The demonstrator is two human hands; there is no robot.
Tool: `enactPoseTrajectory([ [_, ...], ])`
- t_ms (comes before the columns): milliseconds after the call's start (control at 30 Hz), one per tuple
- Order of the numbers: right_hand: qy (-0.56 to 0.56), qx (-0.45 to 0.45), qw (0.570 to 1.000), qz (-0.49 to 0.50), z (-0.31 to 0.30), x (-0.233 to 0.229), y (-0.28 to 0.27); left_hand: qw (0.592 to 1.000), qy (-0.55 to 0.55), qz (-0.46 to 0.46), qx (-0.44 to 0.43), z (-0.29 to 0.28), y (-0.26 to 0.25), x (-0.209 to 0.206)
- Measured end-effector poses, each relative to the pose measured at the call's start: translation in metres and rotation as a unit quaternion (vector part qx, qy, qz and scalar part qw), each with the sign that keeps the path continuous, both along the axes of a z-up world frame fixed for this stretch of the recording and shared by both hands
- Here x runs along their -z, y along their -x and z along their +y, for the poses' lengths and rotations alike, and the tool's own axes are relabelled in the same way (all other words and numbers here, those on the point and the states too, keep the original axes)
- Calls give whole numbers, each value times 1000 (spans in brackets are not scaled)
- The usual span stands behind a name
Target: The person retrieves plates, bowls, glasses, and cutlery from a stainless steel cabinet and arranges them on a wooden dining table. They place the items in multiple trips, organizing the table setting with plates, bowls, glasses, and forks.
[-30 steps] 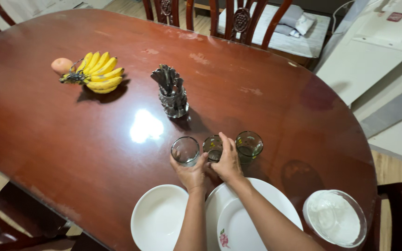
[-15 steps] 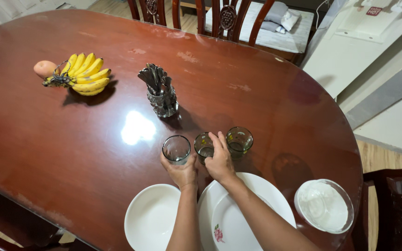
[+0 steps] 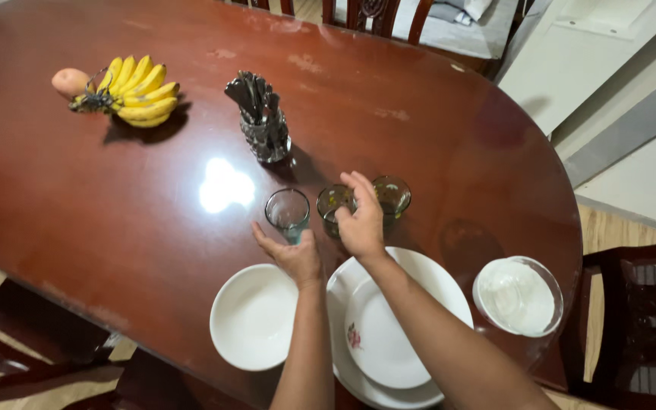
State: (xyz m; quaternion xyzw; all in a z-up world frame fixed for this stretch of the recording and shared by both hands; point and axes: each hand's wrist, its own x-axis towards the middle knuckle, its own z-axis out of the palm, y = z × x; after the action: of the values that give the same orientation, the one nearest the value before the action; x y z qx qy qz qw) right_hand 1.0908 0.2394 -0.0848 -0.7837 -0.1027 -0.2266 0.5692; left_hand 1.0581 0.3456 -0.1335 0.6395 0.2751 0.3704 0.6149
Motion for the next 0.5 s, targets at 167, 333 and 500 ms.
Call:
enactPoseTrajectory([
  [167, -153, -34, 987, 31, 1, 5, -3, 992, -40, -118, -3, -19, 19, -39],
  [333, -281, -56, 954, 89, -1, -5, 3, 964, 134, -206, 105, -37, 25, -90],
  [500, -370, -101, 913, 143, -16, -34, 27, 941, 204, -205, 176, -59, 41, -114],
])
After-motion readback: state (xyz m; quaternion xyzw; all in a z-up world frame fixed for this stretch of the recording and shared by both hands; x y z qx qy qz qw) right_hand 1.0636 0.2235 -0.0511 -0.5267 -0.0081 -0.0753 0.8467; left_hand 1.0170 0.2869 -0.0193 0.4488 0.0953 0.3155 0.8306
